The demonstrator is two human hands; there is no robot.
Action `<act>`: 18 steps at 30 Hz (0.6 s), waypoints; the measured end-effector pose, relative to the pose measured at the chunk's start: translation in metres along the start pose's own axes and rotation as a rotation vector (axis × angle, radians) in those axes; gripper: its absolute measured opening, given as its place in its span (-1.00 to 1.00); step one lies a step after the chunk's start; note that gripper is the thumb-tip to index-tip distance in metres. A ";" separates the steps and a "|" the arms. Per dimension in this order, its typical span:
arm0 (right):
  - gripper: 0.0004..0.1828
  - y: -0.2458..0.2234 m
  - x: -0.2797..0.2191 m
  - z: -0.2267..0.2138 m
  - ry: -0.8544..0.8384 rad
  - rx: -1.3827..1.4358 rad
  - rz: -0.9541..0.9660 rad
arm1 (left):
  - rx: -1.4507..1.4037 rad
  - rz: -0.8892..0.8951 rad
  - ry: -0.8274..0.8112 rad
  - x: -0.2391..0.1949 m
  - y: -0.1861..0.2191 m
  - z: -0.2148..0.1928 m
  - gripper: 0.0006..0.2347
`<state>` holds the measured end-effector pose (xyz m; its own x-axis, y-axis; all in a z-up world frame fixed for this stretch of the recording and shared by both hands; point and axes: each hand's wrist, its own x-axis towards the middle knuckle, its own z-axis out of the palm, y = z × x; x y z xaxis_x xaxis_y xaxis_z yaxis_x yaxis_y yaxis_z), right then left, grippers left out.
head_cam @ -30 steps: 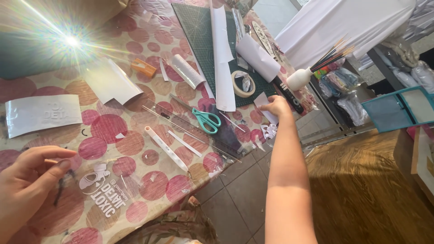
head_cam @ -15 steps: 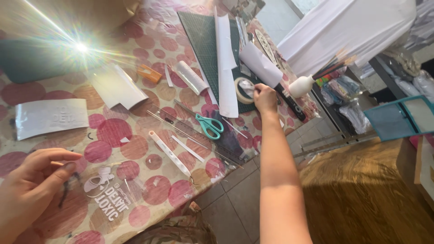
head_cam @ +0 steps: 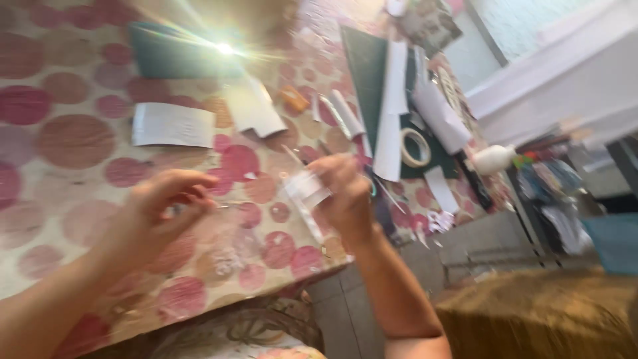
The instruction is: Weeding a vinyl decal using a weeding tool and trimming it with scissors on a work table
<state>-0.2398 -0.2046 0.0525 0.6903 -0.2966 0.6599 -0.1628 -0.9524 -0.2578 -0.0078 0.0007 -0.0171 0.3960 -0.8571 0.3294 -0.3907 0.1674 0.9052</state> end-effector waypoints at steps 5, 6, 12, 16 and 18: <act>-0.76 -0.055 0.003 0.086 0.034 -0.087 -0.116 | -0.376 -0.071 0.000 0.005 0.008 0.004 -0.41; -0.76 -0.057 0.007 0.095 0.033 -0.069 -0.127 | -0.365 -0.075 0.018 0.004 0.001 0.005 -0.41; -0.93 -0.066 0.033 0.110 0.014 0.067 -0.105 | -0.520 -0.182 0.109 0.002 -0.014 0.013 -0.62; -0.90 -0.065 0.031 0.112 -0.006 0.226 -0.035 | -0.489 -0.219 0.103 0.002 -0.014 0.012 -0.65; -0.88 -0.066 0.033 0.110 -0.005 0.286 -0.018 | -0.478 -0.225 0.103 0.003 -0.014 0.011 -0.65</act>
<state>-0.1289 -0.1432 0.0136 0.6951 -0.2791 0.6625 0.0540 -0.8986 -0.4354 -0.0107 -0.0101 -0.0314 0.5152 -0.8491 0.1165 0.1251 0.2091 0.9699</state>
